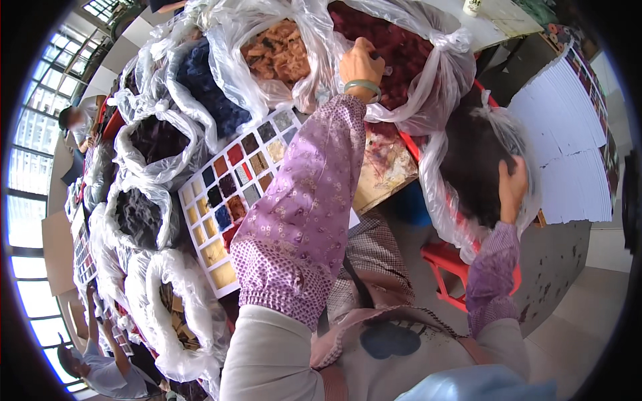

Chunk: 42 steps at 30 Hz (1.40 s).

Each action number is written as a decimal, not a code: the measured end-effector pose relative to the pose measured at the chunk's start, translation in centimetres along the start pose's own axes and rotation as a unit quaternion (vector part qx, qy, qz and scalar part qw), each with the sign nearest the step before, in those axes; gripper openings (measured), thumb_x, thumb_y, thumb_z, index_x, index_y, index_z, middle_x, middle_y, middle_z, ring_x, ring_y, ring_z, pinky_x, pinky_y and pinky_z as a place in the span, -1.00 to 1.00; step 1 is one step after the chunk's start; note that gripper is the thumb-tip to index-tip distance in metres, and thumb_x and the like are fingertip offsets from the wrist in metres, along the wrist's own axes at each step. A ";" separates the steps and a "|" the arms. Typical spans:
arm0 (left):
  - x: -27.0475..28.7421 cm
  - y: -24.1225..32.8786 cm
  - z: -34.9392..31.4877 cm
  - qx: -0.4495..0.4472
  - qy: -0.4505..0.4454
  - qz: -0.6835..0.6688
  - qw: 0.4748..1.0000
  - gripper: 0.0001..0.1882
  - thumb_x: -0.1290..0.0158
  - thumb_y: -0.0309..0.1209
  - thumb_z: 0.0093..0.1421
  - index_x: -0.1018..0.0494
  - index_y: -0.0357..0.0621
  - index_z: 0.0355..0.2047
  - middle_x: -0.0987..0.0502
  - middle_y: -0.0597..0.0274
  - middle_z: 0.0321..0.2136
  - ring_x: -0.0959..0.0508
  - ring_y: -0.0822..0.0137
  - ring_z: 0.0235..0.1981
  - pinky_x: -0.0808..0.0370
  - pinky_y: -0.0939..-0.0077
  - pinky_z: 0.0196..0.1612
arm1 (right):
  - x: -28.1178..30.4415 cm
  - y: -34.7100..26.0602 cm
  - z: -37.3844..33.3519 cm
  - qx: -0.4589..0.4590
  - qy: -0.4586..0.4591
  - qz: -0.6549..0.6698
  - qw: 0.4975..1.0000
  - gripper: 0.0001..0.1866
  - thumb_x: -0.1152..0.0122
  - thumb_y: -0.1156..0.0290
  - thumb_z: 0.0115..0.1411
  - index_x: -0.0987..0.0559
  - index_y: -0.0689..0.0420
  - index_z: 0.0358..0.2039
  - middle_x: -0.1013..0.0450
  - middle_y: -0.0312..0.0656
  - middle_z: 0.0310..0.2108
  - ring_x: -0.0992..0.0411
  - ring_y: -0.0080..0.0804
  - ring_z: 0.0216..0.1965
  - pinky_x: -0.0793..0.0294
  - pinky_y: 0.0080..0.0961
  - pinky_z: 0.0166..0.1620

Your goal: The recorder matches samples of colored fiber from various bags to a color reference chart.

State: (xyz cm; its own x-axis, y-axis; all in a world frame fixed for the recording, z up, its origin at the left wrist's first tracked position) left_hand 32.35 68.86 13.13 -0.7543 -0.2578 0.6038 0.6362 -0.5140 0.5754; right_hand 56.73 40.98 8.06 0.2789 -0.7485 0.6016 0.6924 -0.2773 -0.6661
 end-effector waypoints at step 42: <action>43.6 -16.1 -38.3 0.404 0.266 -0.248 0.839 -0.80 -0.12 -0.52 -0.05 -0.35 -0.23 -0.41 -0.44 0.28 -0.61 -0.43 0.55 -0.71 -0.36 0.76 -0.66 | -16.6 -31.5 -34.0 0.185 -0.601 0.217 0.747 -0.80 -0.17 0.34 -0.04 -0.47 0.14 -0.40 -0.39 -0.15 -0.64 -0.40 -0.35 -0.59 -0.36 -0.47 -0.47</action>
State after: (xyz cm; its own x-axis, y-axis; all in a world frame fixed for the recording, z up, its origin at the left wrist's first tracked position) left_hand -17.05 34.55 9.03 -0.7876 -0.6154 -0.0292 -0.0377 0.0008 0.9993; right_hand 7.62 41.68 4.05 0.7726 0.4225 0.4739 0.4382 0.1853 -0.8796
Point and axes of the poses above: each hand's wrist, its own z-axis towards the middle knuckle, its own x-axis out of the back of the hand, y = z × x, the point moved 2 cm from there along z, towards the middle knuckle
